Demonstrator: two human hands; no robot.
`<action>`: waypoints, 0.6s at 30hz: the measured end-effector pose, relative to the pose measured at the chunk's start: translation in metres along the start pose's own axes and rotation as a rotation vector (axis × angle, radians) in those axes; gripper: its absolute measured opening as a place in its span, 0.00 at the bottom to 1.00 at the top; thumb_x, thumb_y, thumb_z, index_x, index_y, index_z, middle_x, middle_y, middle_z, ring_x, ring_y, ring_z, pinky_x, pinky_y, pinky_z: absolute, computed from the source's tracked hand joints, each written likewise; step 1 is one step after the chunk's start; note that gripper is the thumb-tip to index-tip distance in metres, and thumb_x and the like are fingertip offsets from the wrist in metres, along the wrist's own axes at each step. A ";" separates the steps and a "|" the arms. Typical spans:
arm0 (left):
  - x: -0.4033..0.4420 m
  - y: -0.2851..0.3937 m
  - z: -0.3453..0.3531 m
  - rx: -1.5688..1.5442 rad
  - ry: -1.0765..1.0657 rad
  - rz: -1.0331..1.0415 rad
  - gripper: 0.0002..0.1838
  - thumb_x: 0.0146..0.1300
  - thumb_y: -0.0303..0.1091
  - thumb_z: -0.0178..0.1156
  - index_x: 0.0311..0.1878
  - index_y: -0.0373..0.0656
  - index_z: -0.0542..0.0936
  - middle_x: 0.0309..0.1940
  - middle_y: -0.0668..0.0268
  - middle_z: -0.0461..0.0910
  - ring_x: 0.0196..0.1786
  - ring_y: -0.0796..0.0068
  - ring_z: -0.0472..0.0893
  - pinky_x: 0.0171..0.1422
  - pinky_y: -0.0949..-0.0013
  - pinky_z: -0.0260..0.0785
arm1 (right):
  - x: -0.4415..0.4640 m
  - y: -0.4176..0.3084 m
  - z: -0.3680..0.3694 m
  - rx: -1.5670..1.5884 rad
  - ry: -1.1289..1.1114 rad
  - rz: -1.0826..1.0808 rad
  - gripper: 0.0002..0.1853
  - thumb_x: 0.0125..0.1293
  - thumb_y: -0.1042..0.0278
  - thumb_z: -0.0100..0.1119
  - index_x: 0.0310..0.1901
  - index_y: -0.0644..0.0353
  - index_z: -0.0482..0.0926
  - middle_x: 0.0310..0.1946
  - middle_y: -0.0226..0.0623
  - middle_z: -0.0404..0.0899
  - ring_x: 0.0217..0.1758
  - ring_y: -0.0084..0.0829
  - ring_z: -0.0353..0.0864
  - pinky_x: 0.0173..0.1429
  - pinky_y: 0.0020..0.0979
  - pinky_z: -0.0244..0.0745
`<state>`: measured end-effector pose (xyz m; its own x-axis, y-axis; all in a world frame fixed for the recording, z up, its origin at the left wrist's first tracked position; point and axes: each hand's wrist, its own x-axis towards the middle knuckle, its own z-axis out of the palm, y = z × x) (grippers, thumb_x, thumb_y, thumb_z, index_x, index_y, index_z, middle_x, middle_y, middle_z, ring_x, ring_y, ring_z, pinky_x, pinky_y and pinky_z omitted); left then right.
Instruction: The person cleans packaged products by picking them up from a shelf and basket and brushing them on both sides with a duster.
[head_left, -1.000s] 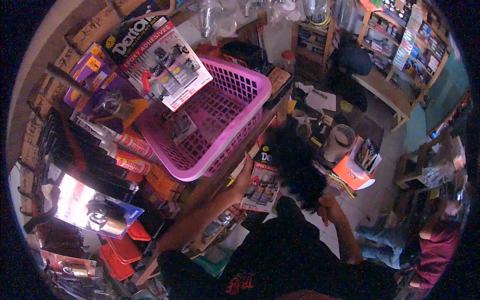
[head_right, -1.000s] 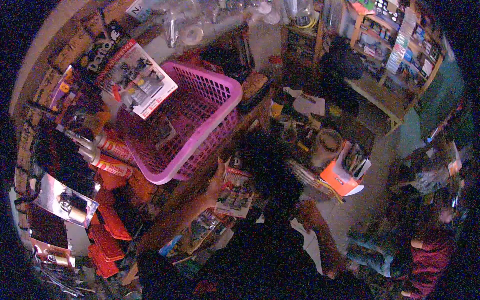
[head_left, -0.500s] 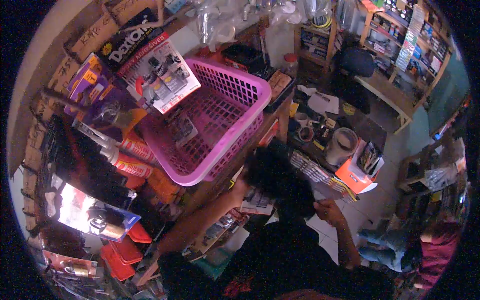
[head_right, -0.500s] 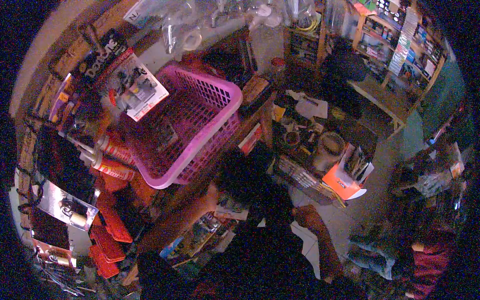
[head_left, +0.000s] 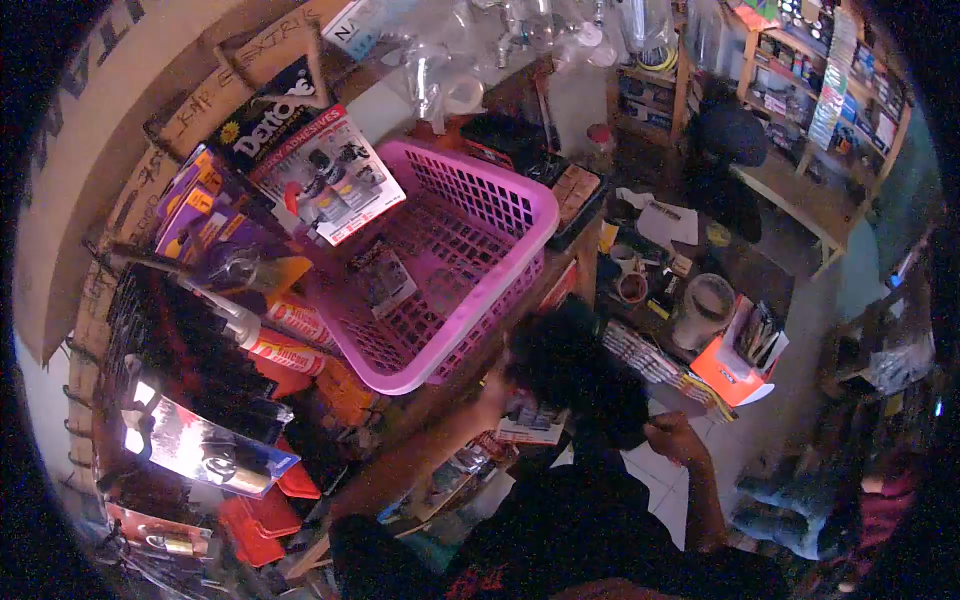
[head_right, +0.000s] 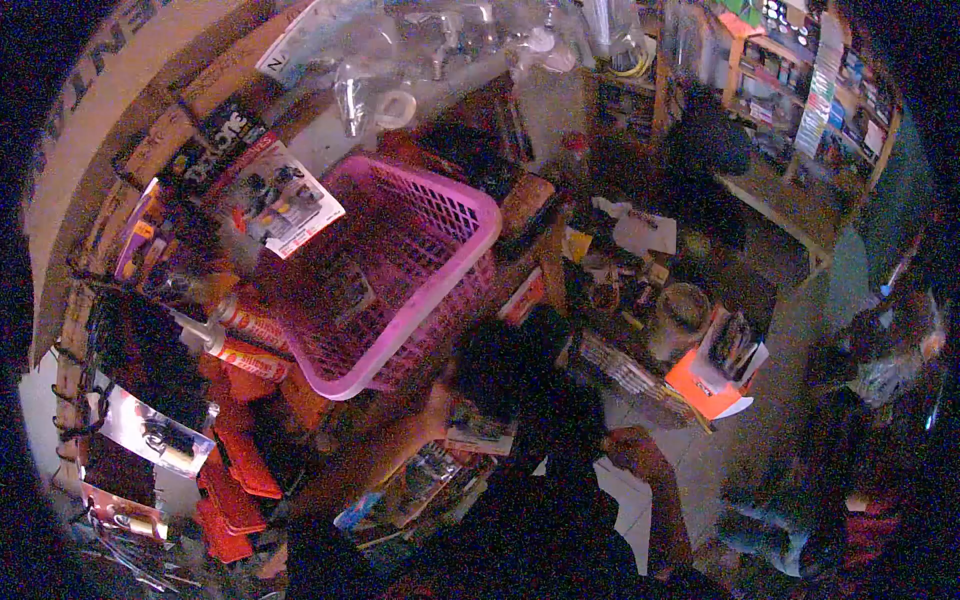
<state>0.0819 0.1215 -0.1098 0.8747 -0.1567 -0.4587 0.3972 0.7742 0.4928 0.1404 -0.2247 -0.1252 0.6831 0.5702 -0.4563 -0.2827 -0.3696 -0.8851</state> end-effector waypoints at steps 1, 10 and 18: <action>0.006 -0.002 -0.003 0.022 -0.003 -0.009 0.40 0.59 0.71 0.39 0.59 0.46 0.69 0.49 0.65 0.76 0.46 0.68 0.75 0.50 0.62 0.70 | 0.005 0.006 0.002 0.020 -0.016 -0.103 0.17 0.64 0.60 0.55 0.19 0.55 0.67 0.12 0.21 0.60 0.14 0.15 0.56 0.18 0.23 0.50; -0.022 0.020 0.013 0.067 0.063 -0.024 0.40 0.59 0.71 0.38 0.59 0.46 0.70 0.48 0.65 0.76 0.46 0.67 0.76 0.49 0.61 0.71 | 0.013 -0.026 0.014 -0.029 0.026 -0.207 0.19 0.64 0.63 0.55 0.16 0.55 0.66 0.12 0.21 0.61 0.15 0.15 0.56 0.20 0.24 0.50; -0.014 0.019 0.010 0.077 0.088 -0.026 0.40 0.59 0.71 0.38 0.58 0.46 0.70 0.47 0.64 0.76 0.46 0.66 0.76 0.49 0.60 0.71 | 0.032 -0.001 0.020 0.010 0.073 -0.271 0.19 0.63 0.63 0.55 0.16 0.54 0.65 0.12 0.20 0.60 0.15 0.14 0.56 0.19 0.23 0.49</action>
<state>0.0796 0.1321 -0.0864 0.8373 -0.1186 -0.5337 0.4423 0.7208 0.5337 0.1491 -0.1920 -0.1407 0.7812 0.5931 -0.1950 -0.0891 -0.2032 -0.9751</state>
